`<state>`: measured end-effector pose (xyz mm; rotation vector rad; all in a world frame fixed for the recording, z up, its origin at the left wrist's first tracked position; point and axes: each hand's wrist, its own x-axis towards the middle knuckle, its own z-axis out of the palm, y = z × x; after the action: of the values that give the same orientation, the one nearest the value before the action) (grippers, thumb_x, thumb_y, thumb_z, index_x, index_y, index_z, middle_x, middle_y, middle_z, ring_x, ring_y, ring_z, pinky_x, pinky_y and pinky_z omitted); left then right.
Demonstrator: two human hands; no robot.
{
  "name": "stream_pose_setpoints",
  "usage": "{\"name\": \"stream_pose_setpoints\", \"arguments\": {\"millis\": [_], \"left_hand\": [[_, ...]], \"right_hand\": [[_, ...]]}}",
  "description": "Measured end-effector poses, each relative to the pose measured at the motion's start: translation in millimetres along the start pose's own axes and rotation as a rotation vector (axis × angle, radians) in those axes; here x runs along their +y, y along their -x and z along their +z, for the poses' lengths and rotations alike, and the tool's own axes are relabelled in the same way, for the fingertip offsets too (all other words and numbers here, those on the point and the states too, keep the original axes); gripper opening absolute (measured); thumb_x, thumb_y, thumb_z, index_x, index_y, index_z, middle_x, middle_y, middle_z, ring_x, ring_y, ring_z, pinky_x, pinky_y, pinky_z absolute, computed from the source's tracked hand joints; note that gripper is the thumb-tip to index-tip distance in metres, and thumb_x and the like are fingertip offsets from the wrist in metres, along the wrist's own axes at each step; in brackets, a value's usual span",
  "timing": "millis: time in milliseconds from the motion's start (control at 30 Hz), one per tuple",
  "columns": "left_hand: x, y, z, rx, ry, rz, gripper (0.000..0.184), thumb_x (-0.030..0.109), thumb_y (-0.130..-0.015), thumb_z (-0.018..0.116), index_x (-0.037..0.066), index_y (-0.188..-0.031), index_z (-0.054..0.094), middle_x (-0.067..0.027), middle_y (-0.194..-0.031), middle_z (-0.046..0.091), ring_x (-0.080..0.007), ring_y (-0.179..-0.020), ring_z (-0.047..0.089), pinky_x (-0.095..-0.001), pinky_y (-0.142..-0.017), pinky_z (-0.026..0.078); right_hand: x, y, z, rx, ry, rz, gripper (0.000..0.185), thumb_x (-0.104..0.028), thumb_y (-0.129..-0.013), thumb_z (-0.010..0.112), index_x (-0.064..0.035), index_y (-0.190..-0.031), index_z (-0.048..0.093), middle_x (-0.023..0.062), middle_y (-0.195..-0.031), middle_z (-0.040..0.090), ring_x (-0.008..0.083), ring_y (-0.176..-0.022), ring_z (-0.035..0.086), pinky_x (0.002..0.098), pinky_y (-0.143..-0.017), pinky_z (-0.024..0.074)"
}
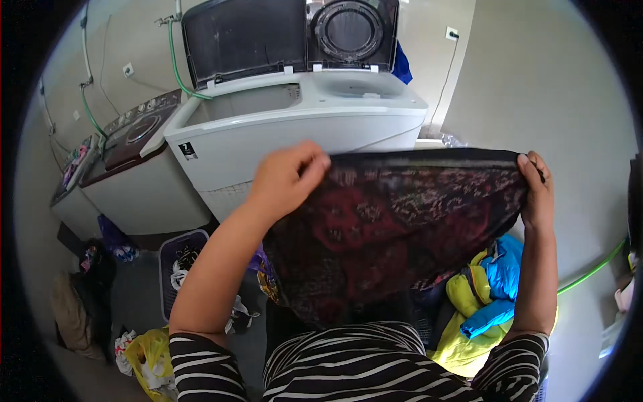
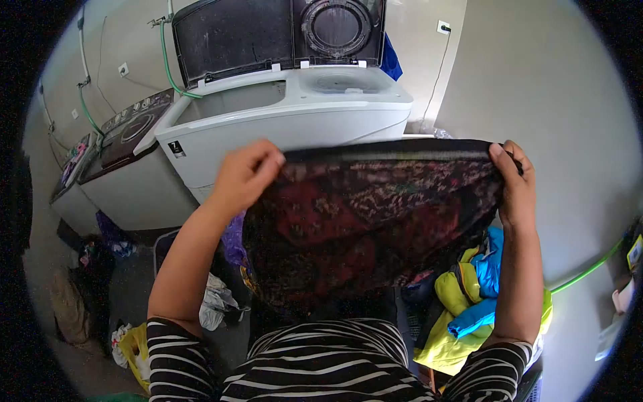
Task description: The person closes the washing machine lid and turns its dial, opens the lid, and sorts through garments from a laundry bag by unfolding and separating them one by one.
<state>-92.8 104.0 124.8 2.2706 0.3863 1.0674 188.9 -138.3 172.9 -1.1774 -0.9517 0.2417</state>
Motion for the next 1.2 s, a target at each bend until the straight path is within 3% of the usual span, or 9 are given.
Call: {"name": "stream_pose_setpoints", "arguments": {"millis": [33,133,233,367,633,867,967,1033,1200], "left_hand": [[8,-3,-1,0.302,-0.101,0.131,0.004,0.009,-0.075,0.058,0.005,-0.075,0.058,-0.0022,-0.065,0.056,-0.0156,-0.054,0.045,-0.0248,-0.054,0.037],[17,-9,-7,0.283,-0.211,0.315,0.003,0.007,-0.071,0.058,0.006,-0.074,0.058,-0.0033,-0.068,0.056,-0.0193,-0.058,0.047,-0.0270,-0.056,0.038],[18,-9,-9,0.252,-0.321,0.499,0.007,0.004,-0.067,0.059,0.007,-0.073,0.057,-0.0044,-0.071,0.056,-0.0229,-0.061,0.050,-0.0291,-0.057,0.039],[-19,7,-3,0.183,-0.559,0.026,0.015,0.002,-0.060,0.058,0.009,-0.073,0.056,-0.0038,-0.076,0.052,-0.0270,-0.070,0.051,-0.0326,-0.062,0.041],[-82,6,-17,0.224,-0.687,-0.135,0.018,0.001,-0.060,0.056,0.011,-0.074,0.058,-0.0031,-0.077,0.051,-0.0260,-0.071,0.052,-0.0326,-0.063,0.042],[-144,11,-55,0.356,-0.767,-0.328,0.015,0.004,-0.067,0.052,0.009,-0.078,0.060,-0.0043,-0.078,0.055,-0.0240,-0.072,0.053,-0.0331,-0.063,0.042],[-130,10,-58,0.250,-0.227,-0.386,0.015,0.003,-0.068,0.050,0.008,-0.077,0.060,-0.0030,-0.076,0.056,-0.0201,-0.070,0.052,-0.0293,-0.063,0.041],[-113,10,-62,0.126,0.307,-0.424,0.015,0.002,-0.070,0.047,0.007,-0.076,0.060,-0.0018,-0.074,0.057,-0.0162,-0.069,0.051,-0.0256,-0.063,0.039],[-34,3,1,-0.335,0.686,-0.419,0.018,0.012,-0.073,0.049,0.009,-0.081,0.065,-0.0026,-0.077,0.061,-0.0151,-0.070,0.051,-0.0283,-0.065,0.041]], "right_hand": [[-5,4,-1,-0.017,-0.010,-0.027,0.014,-0.010,-0.081,0.057,-0.0081,-0.070,0.049,-0.0028,-0.071,0.049,0.0048,-0.063,0.041,0.0159,-0.061,0.0331],[-14,30,31,0.144,0.059,0.034,0.023,-0.008,-0.081,0.057,-0.0089,-0.064,0.041,0.0009,-0.073,0.051,0.0084,-0.067,0.043,0.0161,-0.065,0.0333],[-6,44,39,-0.191,0.058,-0.066,0.032,-0.004,-0.076,0.060,-0.0096,-0.058,0.034,0.0048,-0.073,0.052,0.0137,-0.066,0.044,0.0187,-0.065,0.0345],[-13,60,34,-0.327,-0.012,0.050,0.036,0.001,-0.072,0.062,-0.0089,-0.056,0.031,0.0026,-0.063,0.047,0.0125,-0.057,0.038,0.0220,-0.055,0.0327],[-37,87,35,-0.947,0.101,-0.097,0.043,0.009,-0.054,0.068,-0.0077,-0.054,0.029,0.0009,-0.054,0.039,0.0138,-0.049,0.031,0.0267,-0.047,0.0277],[-47,39,-44,0.423,-0.276,-0.222,0.021,-0.013,-0.078,0.057,-0.0042,-0.097,0.054,0.0062,-0.092,0.058,0.0167,-0.080,0.053,0.0241,-0.072,0.0411],[-29,-12,-107,0.220,-0.285,0.038,0.022,-0.016,-0.082,0.057,-0.0036,-0.099,0.056,0.0071,-0.093,0.058,0.0152,-0.084,0.053,0.0251,-0.077,0.0411],[14,-36,-118,0.556,0.039,-0.028,0.022,-0.018,-0.082,0.057,-0.0025,-0.098,0.057,0.0083,-0.091,0.058,0.0164,-0.083,0.054,0.0259,-0.075,0.0427],[55,11,22,0.141,0.026,0.221,0.024,-0.011,-0.079,0.061,-0.0040,-0.100,0.052,0.0062,-0.091,0.057,0.0153,-0.083,0.053,0.0256,-0.077,0.0419]]}}
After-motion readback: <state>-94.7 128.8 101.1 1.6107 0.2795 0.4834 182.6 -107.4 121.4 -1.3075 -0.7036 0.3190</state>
